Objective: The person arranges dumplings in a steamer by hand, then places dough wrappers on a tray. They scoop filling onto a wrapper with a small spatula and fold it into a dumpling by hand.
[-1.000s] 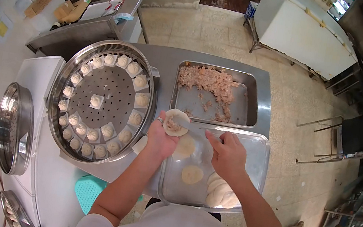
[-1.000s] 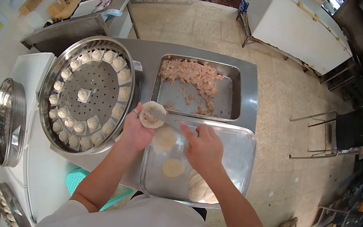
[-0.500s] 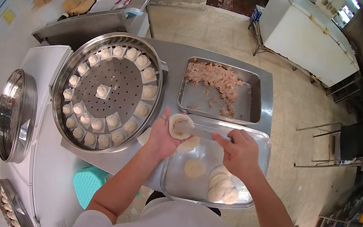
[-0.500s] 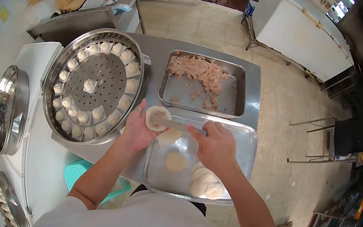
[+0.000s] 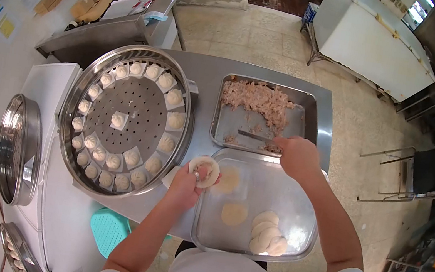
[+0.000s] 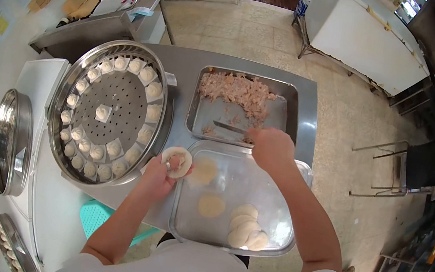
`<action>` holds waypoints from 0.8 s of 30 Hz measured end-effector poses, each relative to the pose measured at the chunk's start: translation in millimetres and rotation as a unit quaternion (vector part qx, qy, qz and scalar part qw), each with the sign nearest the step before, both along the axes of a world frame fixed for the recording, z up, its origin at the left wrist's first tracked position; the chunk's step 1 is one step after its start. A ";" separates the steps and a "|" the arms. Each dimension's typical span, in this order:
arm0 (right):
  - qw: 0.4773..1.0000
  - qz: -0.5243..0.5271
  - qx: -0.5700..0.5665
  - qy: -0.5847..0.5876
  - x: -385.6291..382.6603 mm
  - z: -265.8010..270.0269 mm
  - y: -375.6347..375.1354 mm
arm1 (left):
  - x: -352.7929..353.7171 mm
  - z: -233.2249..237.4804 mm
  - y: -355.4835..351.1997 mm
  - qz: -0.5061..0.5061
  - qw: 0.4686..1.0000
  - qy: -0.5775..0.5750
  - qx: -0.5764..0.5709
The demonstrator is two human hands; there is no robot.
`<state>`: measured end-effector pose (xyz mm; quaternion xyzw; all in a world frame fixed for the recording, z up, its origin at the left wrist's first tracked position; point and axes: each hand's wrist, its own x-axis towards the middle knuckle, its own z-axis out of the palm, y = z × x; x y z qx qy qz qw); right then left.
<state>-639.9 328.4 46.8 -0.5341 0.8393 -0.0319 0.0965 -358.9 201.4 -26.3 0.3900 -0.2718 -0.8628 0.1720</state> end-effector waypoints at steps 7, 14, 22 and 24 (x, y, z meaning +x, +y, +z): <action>0.988 0.028 0.147 -0.045 -15.4 -23.4 -60.0 | 9.4 -25.9 5.6 0.022 0.999 -0.007 0.047; 0.983 0.053 0.150 -0.094 -21.0 -31.3 -76.1 | -0.3 -23.0 9.3 0.007 0.997 0.006 0.075; 0.969 0.063 0.100 -0.216 -33.4 -47.6 -71.5 | -5.1 -24.7 4.0 -0.013 0.998 0.013 0.054; 0.956 0.052 0.073 -0.280 -40.6 -52.6 -63.5 | -7.6 -21.1 1.3 0.018 0.997 0.029 0.075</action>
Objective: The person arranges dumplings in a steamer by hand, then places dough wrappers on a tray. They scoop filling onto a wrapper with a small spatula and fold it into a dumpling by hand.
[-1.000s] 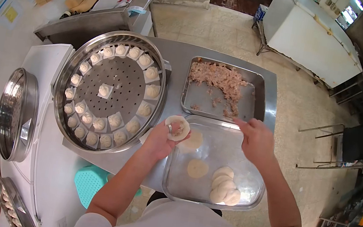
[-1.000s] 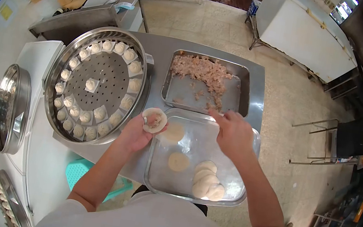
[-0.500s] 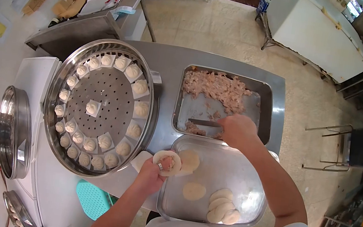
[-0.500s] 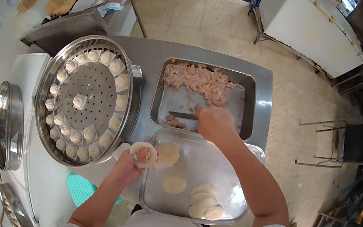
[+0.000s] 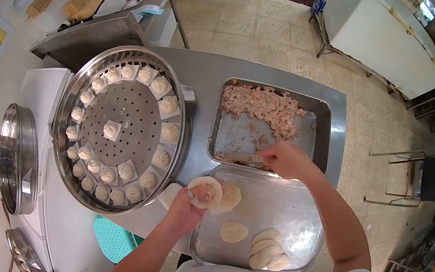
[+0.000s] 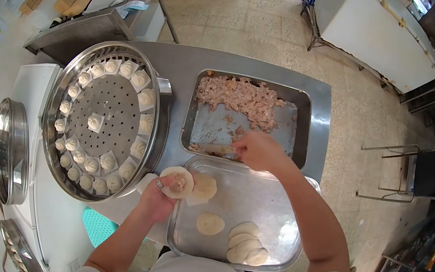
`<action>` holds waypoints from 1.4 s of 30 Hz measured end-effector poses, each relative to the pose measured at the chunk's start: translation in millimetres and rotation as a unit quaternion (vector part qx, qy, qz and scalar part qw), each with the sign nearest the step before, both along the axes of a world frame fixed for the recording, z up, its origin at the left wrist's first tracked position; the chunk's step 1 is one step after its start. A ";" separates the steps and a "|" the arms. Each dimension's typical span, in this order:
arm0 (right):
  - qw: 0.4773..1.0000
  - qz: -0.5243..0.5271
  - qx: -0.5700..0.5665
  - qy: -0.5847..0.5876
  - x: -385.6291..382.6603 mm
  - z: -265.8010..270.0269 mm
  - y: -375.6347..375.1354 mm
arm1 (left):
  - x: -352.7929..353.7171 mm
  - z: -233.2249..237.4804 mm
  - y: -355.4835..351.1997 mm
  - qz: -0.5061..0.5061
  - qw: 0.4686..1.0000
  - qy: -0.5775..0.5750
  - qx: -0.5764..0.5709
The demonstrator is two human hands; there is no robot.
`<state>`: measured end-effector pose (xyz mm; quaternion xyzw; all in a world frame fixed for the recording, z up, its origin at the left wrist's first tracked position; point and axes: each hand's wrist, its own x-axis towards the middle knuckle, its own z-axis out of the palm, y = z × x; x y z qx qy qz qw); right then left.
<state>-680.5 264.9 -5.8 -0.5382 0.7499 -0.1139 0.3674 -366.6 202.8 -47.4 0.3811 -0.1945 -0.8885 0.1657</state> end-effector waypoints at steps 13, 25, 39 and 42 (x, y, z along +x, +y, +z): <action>0.956 -0.078 -0.265 0.095 105.0 28.8 85.6 | -46.6 30.4 -19.2 0.121 0.984 0.119 0.059; 0.938 -0.108 -0.248 0.217 159.4 60.2 136.7 | -23.4 32.2 0.2 0.092 0.988 0.117 0.026; 0.925 -0.190 0.021 0.328 53.8 4.3 75.9 | 50.4 21.2 39.2 0.023 0.994 0.100 -0.026; 0.898 -0.155 -0.025 0.411 49.9 -9.0 79.6 | 63.5 26.5 51.2 0.024 0.993 0.106 -0.034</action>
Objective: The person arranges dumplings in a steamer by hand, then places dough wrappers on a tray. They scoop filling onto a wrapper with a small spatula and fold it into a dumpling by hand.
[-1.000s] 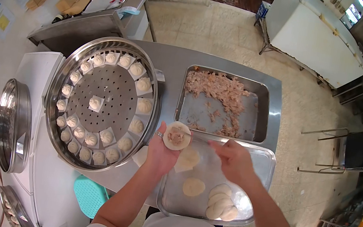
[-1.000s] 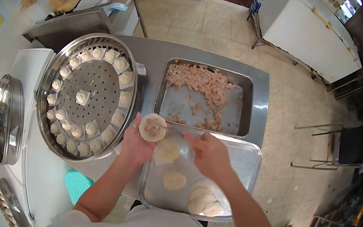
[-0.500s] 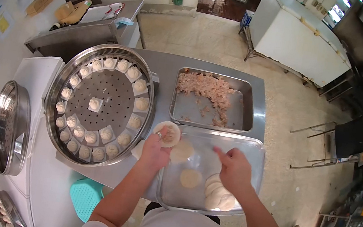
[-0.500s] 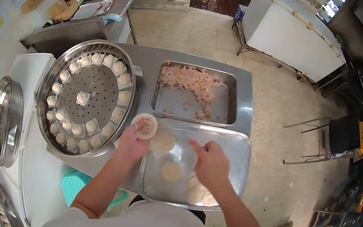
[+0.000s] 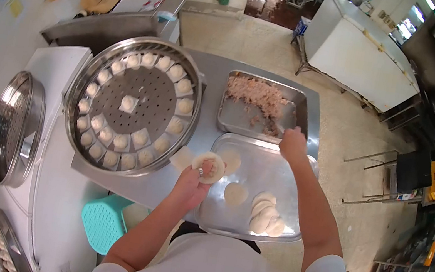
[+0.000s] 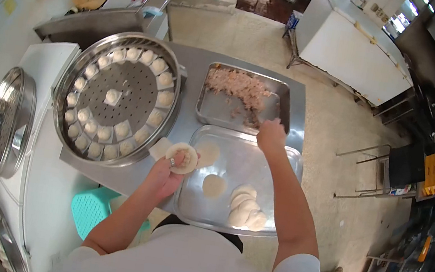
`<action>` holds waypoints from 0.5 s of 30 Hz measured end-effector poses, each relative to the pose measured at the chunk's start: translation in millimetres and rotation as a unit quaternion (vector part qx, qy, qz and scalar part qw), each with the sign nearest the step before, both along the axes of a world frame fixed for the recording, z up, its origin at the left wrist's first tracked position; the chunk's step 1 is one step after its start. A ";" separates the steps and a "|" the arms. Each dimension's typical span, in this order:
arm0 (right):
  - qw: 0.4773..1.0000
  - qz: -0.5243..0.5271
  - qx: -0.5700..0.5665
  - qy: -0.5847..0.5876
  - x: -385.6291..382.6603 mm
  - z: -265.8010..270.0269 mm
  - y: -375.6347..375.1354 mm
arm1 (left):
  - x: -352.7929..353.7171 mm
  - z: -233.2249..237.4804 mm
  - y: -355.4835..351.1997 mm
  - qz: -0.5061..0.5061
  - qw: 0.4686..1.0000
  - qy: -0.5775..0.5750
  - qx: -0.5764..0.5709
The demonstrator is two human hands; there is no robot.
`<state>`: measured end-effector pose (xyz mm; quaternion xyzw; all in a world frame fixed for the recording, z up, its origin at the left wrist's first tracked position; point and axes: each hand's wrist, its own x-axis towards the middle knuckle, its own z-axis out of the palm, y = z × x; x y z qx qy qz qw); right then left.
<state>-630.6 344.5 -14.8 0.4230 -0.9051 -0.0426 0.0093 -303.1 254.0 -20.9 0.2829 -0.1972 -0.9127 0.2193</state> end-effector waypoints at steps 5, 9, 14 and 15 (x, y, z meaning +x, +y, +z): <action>0.956 0.039 -0.244 -0.155 69.7 32.9 28.4 | 14.2 9.9 1.9 -0.018 0.998 0.057 -0.019; 0.695 -0.103 -0.306 -0.642 184.6 44.8 53.4 | 10.8 9.7 10.2 -0.039 0.998 0.056 -0.008; 0.659 -0.144 -0.369 -0.639 225.4 30.8 58.7 | 9.4 12.8 24.5 -0.094 0.993 0.027 -0.066; 0.674 -0.147 -0.373 -0.621 227.6 28.9 61.6 | 8.3 11.2 26.7 -0.092 0.993 0.016 -0.072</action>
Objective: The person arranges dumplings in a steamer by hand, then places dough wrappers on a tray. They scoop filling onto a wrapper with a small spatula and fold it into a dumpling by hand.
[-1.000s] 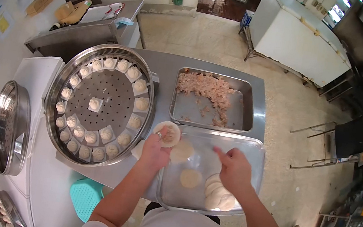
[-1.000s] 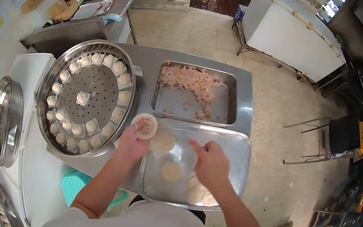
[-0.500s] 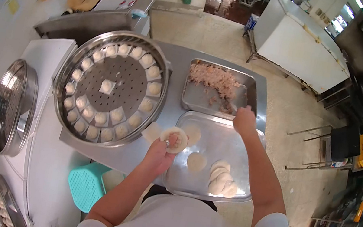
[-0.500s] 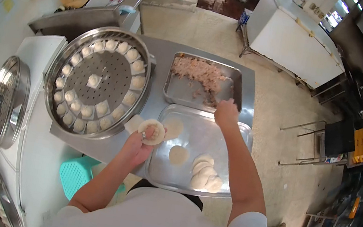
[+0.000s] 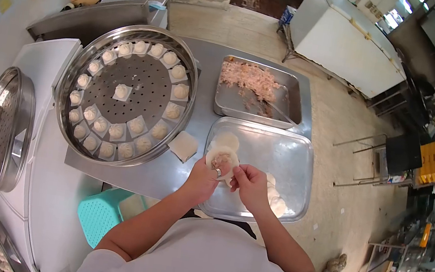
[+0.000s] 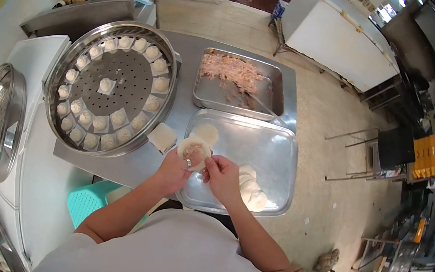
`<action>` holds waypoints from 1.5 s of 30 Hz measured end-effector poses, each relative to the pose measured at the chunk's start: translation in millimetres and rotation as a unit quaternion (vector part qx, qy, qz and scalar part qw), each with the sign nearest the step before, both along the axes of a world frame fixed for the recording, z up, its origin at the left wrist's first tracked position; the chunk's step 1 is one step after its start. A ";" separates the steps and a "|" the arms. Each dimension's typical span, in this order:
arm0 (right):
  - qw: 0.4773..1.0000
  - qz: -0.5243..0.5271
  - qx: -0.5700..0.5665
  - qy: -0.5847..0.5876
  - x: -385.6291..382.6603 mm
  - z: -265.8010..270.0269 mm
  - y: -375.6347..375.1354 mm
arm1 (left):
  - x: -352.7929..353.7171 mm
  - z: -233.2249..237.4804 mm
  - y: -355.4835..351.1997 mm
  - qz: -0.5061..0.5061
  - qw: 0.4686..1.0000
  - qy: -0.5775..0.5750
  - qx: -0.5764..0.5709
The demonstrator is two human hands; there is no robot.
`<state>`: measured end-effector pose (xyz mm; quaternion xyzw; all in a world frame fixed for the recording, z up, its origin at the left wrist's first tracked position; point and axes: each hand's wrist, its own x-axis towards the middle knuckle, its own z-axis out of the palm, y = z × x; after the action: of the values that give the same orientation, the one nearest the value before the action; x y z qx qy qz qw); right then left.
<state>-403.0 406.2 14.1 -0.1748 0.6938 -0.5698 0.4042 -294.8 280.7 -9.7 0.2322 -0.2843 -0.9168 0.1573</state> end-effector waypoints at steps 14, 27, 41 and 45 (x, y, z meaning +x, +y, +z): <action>0.978 -0.043 0.000 0.205 0.6 5.3 40.2 | -17.3 2.7 42.6 0.000 0.999 -0.039 -0.003; 0.976 -0.042 -0.126 0.173 -50.1 11.4 94.1 | -53.5 34.8 89.0 -0.058 0.997 -0.023 -0.035; 0.907 -0.032 -0.082 0.412 -76.5 22.8 109.9 | -77.7 49.5 100.8 -0.067 0.993 -0.062 -0.073; 0.931 -0.048 -0.098 0.350 -75.7 27.1 106.4 | -76.6 63.2 99.2 -0.077 0.985 -0.085 -0.132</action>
<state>-478.7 512.6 41.2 -0.3684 0.7396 -0.5562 0.0892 -371.4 379.8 53.6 0.2639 -0.4320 -0.8577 0.0904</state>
